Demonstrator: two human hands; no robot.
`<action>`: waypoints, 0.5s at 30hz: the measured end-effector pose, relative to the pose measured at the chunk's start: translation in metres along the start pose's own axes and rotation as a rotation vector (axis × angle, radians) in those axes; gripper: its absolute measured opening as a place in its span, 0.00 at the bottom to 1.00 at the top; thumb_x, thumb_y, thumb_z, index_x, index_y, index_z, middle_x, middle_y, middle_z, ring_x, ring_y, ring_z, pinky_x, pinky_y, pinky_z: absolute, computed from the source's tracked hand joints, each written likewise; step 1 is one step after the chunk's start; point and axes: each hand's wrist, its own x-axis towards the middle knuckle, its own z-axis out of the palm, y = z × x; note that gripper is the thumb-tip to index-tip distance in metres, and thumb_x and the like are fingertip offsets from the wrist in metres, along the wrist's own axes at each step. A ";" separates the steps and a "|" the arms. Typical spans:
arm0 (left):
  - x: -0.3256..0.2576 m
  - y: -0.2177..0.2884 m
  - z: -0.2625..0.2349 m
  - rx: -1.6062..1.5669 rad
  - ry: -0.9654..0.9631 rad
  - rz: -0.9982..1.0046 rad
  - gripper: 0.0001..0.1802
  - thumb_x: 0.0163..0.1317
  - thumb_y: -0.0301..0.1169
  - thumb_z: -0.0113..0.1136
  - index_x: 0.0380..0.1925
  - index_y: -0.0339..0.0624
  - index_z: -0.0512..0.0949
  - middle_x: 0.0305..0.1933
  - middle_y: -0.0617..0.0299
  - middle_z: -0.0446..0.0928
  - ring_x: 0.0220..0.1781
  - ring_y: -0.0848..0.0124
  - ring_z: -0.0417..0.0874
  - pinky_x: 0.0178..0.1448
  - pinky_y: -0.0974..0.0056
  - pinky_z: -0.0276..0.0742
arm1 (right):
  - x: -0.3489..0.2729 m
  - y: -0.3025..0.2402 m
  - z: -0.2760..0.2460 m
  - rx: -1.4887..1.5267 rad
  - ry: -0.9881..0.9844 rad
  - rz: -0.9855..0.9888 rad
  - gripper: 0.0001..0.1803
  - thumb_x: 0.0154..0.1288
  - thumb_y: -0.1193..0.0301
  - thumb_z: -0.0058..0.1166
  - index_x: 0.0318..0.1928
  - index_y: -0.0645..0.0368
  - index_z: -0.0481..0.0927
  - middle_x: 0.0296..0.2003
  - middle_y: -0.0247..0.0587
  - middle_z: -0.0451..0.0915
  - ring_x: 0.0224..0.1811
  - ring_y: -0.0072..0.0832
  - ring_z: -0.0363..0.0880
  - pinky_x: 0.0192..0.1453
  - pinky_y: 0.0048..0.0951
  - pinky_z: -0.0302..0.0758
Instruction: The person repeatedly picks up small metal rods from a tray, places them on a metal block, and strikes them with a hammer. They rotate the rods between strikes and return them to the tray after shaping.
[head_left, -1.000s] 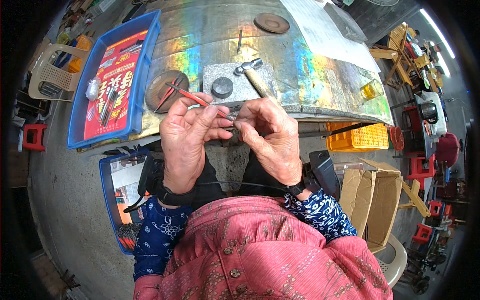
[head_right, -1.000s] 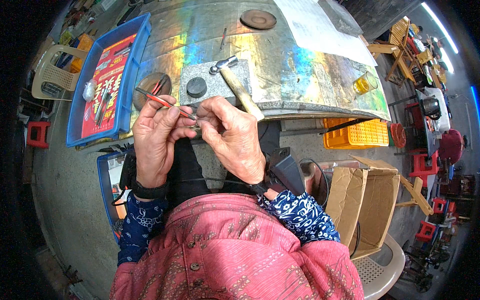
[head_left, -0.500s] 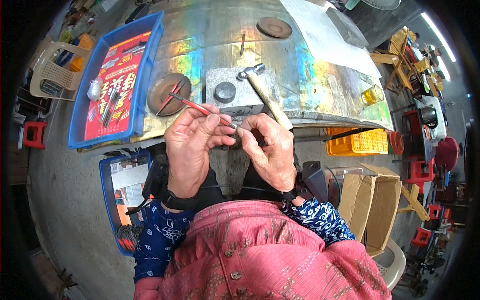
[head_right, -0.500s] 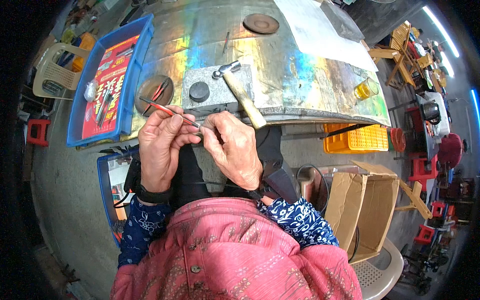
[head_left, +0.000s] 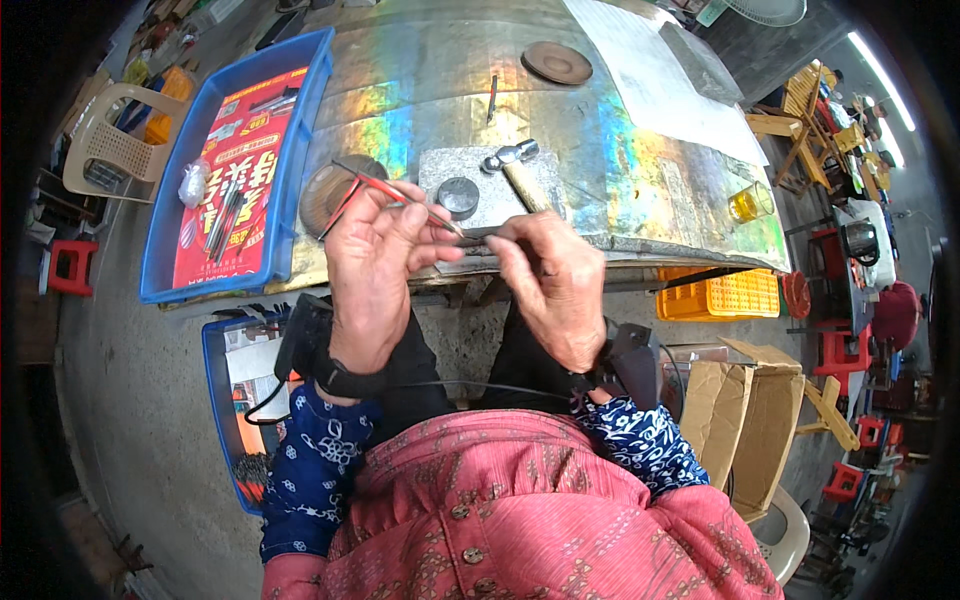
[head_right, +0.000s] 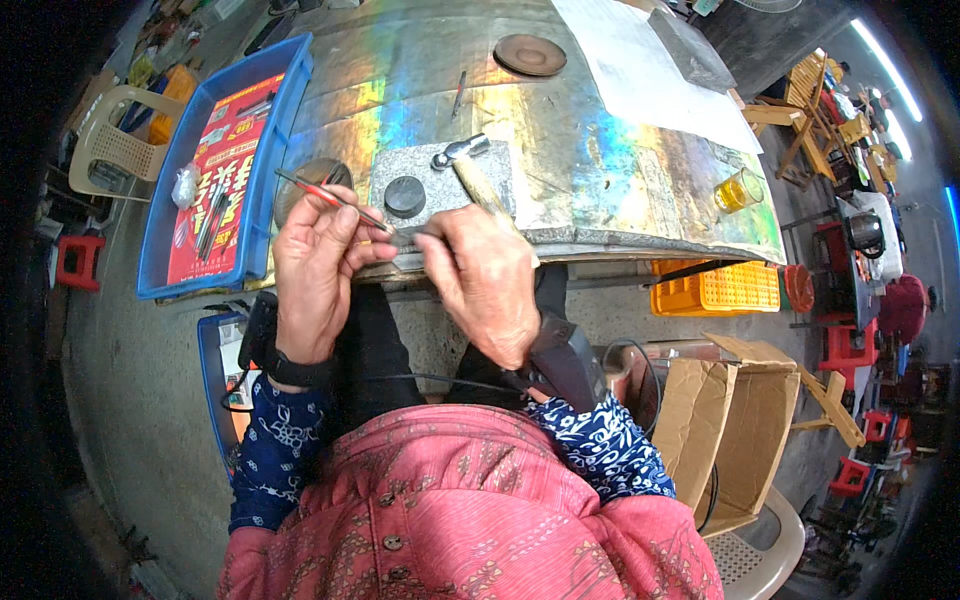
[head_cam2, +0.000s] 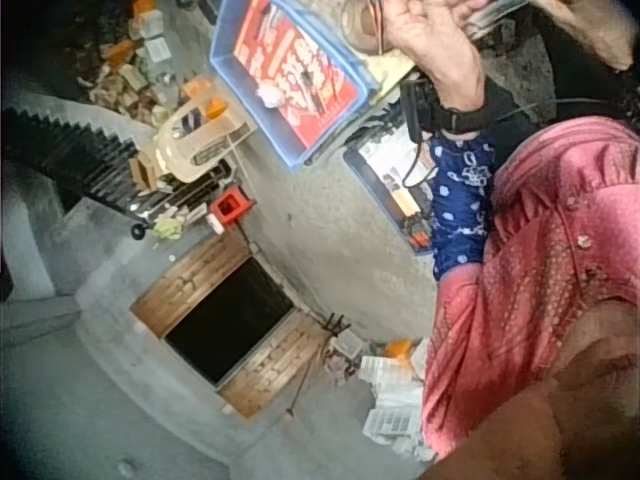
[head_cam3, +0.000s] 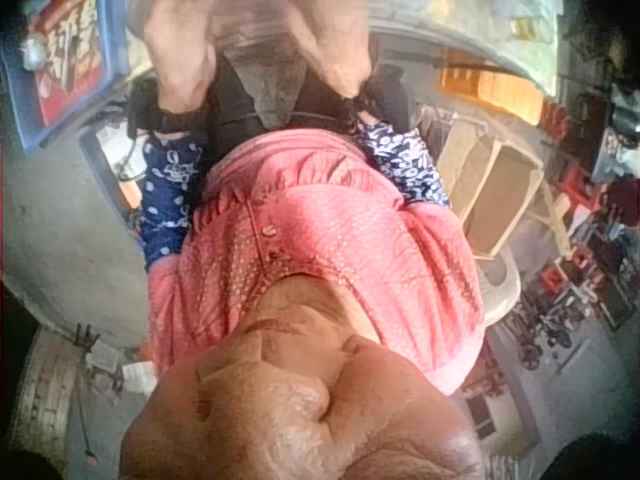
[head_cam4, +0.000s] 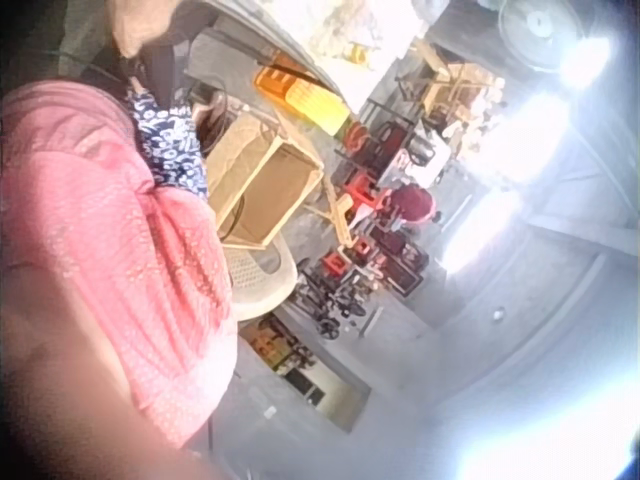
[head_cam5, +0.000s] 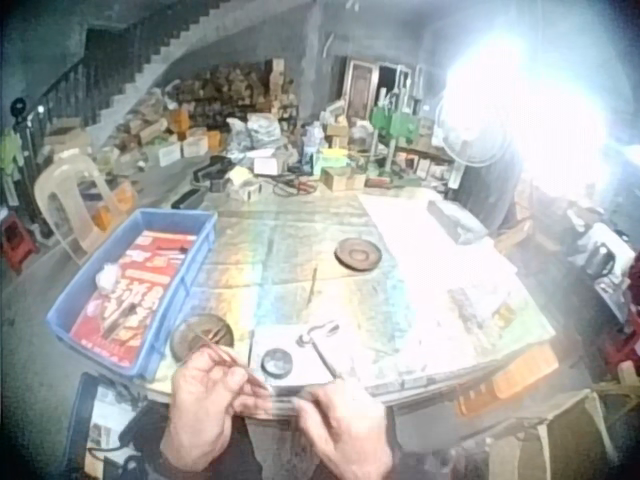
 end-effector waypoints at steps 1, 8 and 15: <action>0.005 0.001 -0.002 0.023 0.004 0.017 0.09 0.70 0.24 0.52 0.48 0.36 0.71 0.40 0.52 0.80 0.36 0.68 0.85 0.39 0.66 0.87 | 0.000 0.003 -0.004 -0.024 0.011 0.007 0.06 0.58 0.78 0.63 0.34 0.63 0.79 0.26 0.42 0.76 0.24 0.33 0.74 0.30 0.30 0.71; 0.036 -0.006 -0.002 0.325 0.012 0.197 0.06 0.67 0.20 0.53 0.43 0.33 0.74 0.33 0.57 0.80 0.31 0.77 0.82 0.33 0.74 0.80 | -0.004 0.026 -0.026 -0.466 -0.081 -0.022 0.16 0.54 0.74 0.63 0.45 0.59 0.77 0.38 0.46 0.74 0.38 0.44 0.74 0.41 0.39 0.73; 0.042 -0.014 -0.001 0.502 -0.001 0.222 0.06 0.67 0.20 0.54 0.42 0.32 0.75 0.34 0.58 0.81 0.32 0.77 0.81 0.34 0.75 0.79 | -0.014 0.031 -0.025 -0.407 -0.198 0.212 0.24 0.56 0.75 0.62 0.54 0.57 0.73 0.43 0.49 0.74 0.42 0.49 0.77 0.45 0.41 0.75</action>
